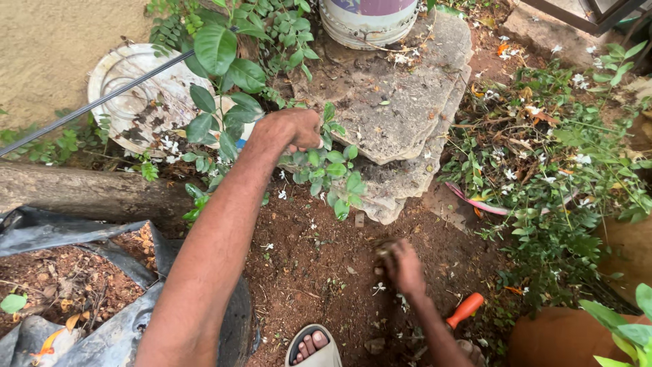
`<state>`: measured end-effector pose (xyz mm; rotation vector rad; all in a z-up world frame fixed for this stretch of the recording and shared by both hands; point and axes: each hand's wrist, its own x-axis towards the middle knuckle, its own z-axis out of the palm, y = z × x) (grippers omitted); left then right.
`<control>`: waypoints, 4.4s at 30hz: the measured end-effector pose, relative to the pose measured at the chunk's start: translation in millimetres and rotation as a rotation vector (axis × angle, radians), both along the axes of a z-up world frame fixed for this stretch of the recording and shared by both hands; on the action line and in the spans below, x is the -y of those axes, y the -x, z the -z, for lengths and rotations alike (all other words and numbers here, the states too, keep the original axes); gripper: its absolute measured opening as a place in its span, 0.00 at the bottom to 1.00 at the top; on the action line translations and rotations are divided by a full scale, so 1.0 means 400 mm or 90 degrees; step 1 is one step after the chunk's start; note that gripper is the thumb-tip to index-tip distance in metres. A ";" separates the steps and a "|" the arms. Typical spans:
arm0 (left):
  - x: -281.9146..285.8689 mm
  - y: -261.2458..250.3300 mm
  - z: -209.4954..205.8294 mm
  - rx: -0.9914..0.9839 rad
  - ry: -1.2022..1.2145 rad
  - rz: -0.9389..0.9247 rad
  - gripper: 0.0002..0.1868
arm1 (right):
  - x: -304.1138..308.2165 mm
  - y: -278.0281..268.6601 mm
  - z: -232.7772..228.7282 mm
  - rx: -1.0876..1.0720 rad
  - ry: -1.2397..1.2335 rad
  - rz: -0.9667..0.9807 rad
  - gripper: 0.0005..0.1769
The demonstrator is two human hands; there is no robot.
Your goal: The person prunes a small plant using garden shears, then clears away the cuttings and loose debris from the soil by hand.
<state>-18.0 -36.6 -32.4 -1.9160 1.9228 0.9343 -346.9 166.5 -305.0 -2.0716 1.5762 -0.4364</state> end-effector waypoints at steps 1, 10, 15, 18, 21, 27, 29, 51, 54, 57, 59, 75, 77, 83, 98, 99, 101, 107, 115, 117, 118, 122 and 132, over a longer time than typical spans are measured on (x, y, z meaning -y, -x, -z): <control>-0.002 0.001 0.004 -0.003 0.001 0.007 0.11 | 0.008 0.029 0.024 0.151 -0.029 0.085 0.11; -0.022 0.020 -0.018 0.054 0.023 0.021 0.10 | 0.121 0.068 -0.044 -0.219 -0.153 0.105 0.46; -0.027 0.055 -0.055 -0.008 0.011 -0.007 0.10 | 0.025 0.036 0.020 -0.217 -0.140 0.065 0.52; -0.019 0.066 -0.047 -0.024 0.011 0.014 0.13 | -0.056 0.084 0.076 -0.212 -0.078 -0.019 0.38; -0.011 0.082 -0.031 -0.037 0.018 0.031 0.14 | -0.088 0.135 0.074 -0.181 -0.017 -0.070 0.27; 0.018 0.120 -0.044 0.004 0.015 0.069 0.17 | -0.146 0.106 -0.026 -0.260 -0.064 -0.151 0.51; 0.029 0.132 -0.037 0.005 0.021 0.076 0.17 | -0.168 0.053 -0.031 -0.250 -0.148 -0.002 0.52; -0.005 0.114 -0.066 -0.086 -0.060 0.006 0.17 | 0.163 0.136 -0.217 0.008 -0.572 -0.125 0.18; 0.004 0.133 -0.066 -0.057 -0.055 0.046 0.17 | 0.228 0.192 -0.211 0.076 -0.483 -0.061 0.21; 0.009 0.138 -0.052 -0.042 -0.041 0.071 0.15 | 0.359 0.274 -0.268 0.366 -0.605 0.081 0.12; 0.015 0.139 -0.037 -0.044 -0.032 0.074 0.15 | 0.457 0.346 -0.371 0.140 -0.353 -0.146 0.11; -0.278 0.274 -0.118 0.021 -0.155 0.207 0.13 | 0.859 0.558 -0.615 -0.131 0.036 0.057 0.17; -0.291 0.285 -0.098 -0.027 -0.163 0.185 0.13 | 0.885 0.587 -0.525 -0.118 -0.017 0.040 0.24; -0.203 0.280 -0.012 -0.122 -0.110 0.185 0.20 | 0.940 0.600 -0.424 -0.112 -0.003 0.213 0.30; 0.166 0.538 -0.239 0.143 0.033 0.162 0.22 | 0.885 0.044 -0.532 -0.227 0.325 0.157 0.33; 0.204 0.558 -0.263 0.182 0.053 0.123 0.20 | 0.888 0.032 -0.534 -0.227 0.325 0.159 0.33; 0.287 0.586 -0.300 0.245 0.081 0.050 0.18 | 0.886 0.007 -0.513 -0.178 0.248 0.061 0.21; 0.463 0.753 -0.283 0.303 0.138 0.248 0.16 | 0.892 0.104 -0.437 -0.211 0.200 0.056 0.16; 0.461 0.944 -0.154 0.081 0.210 0.460 0.42 | 0.984 0.267 -0.313 -0.244 0.216 0.052 0.17; 0.483 0.954 -0.143 0.082 0.182 0.480 0.39 | 0.960 0.307 -0.350 -0.267 0.202 0.024 0.16; 0.500 0.953 -0.136 0.092 0.157 0.478 0.36 | 0.950 0.333 -0.382 -0.268 0.224 0.023 0.15; 0.578 0.982 -0.114 0.004 0.145 0.485 0.32 | 0.915 0.407 -0.522 -0.446 0.027 -0.091 0.15; 0.580 1.147 0.094 -0.227 0.139 0.479 0.58 | 0.685 0.628 -0.645 -0.215 0.013 0.157 0.17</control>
